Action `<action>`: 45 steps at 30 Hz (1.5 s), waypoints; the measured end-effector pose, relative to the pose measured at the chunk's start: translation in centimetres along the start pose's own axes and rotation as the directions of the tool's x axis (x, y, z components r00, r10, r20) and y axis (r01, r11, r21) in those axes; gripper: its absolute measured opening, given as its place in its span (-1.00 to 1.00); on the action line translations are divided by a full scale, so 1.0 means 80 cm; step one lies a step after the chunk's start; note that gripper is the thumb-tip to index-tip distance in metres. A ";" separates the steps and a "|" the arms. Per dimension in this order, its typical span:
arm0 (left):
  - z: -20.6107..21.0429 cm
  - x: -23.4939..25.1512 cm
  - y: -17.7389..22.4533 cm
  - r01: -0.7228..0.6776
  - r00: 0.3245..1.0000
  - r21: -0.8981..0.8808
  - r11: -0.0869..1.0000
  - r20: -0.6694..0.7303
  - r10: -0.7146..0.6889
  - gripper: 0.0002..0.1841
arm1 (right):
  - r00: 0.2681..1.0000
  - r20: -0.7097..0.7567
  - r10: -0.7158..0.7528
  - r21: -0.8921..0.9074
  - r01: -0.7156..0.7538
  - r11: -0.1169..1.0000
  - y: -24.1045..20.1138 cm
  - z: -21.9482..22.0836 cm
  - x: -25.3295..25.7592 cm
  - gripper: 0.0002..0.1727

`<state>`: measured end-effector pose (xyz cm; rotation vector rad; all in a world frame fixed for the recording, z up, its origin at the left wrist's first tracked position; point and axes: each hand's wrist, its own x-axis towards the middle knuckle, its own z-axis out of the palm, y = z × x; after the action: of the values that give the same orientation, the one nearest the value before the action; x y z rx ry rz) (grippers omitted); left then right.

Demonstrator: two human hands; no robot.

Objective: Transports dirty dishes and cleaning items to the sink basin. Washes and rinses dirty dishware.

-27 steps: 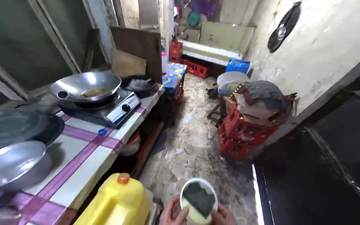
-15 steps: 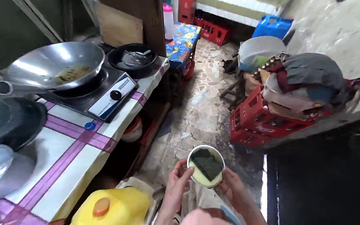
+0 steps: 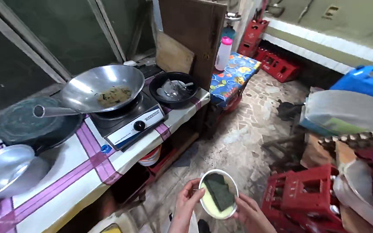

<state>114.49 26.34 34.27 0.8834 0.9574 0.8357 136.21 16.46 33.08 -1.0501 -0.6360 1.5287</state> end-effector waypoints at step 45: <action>-0.039 0.426 0.292 -0.352 0.805 0.576 0.738 -0.215 0.552 -0.66 | 0.997 0.068 0.041 -0.039 -0.038 0.999 -0.247 -0.021 0.608 -0.50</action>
<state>118.73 66.53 43.47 1.5084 1.3613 1.2383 147.99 67.58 35.59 -1.0476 -0.6974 1.5984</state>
